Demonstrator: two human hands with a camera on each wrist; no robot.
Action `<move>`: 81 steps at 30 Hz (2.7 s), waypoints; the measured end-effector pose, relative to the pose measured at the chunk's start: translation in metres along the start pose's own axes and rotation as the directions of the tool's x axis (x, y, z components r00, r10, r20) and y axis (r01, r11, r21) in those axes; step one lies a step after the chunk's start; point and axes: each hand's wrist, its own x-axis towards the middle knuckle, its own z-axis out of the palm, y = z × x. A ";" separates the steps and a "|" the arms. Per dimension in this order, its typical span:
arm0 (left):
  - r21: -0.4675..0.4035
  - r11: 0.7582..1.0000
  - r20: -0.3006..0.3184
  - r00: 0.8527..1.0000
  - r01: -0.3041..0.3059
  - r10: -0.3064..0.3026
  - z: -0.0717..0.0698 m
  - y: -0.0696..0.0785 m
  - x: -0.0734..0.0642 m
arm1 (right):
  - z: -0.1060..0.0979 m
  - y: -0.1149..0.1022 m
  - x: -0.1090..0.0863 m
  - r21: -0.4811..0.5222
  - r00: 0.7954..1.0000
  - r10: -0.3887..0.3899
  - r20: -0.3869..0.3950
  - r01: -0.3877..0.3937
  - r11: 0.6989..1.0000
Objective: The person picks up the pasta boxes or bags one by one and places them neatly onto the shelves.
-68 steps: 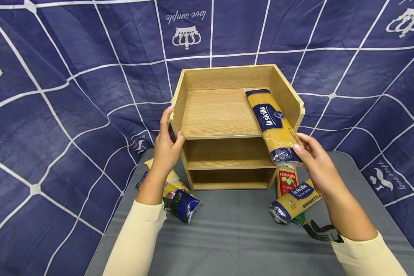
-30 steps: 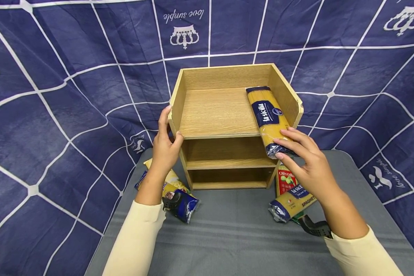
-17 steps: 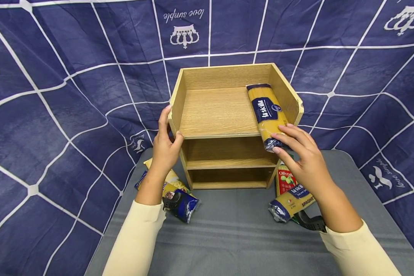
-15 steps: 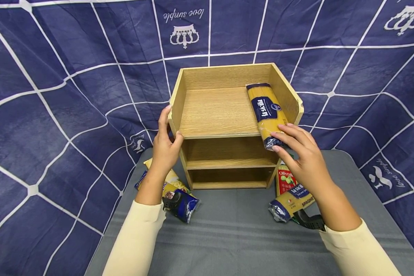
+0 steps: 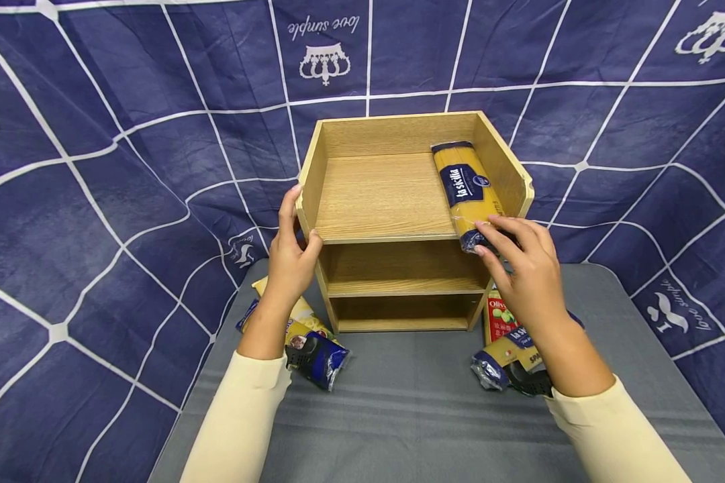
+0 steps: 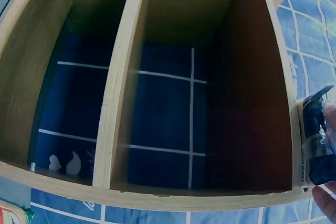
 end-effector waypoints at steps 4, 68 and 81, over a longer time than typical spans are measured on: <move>0.002 1.000 0.001 1.000 -0.005 0.005 0.000 0.000 0.000 | 0.001 0.001 0.001 0.016 1.000 0.004 -0.009 -0.003 1.000; 0.008 1.000 0.004 1.000 0.009 -0.009 0.000 -0.001 0.000 | -0.002 0.038 -0.181 0.139 0.637 0.734 0.237 -0.770 0.623; 0.012 1.000 0.011 1.000 0.016 -0.016 -0.001 0.000 -0.001 | -0.012 0.039 -0.217 0.091 0.490 0.824 0.284 -0.870 0.485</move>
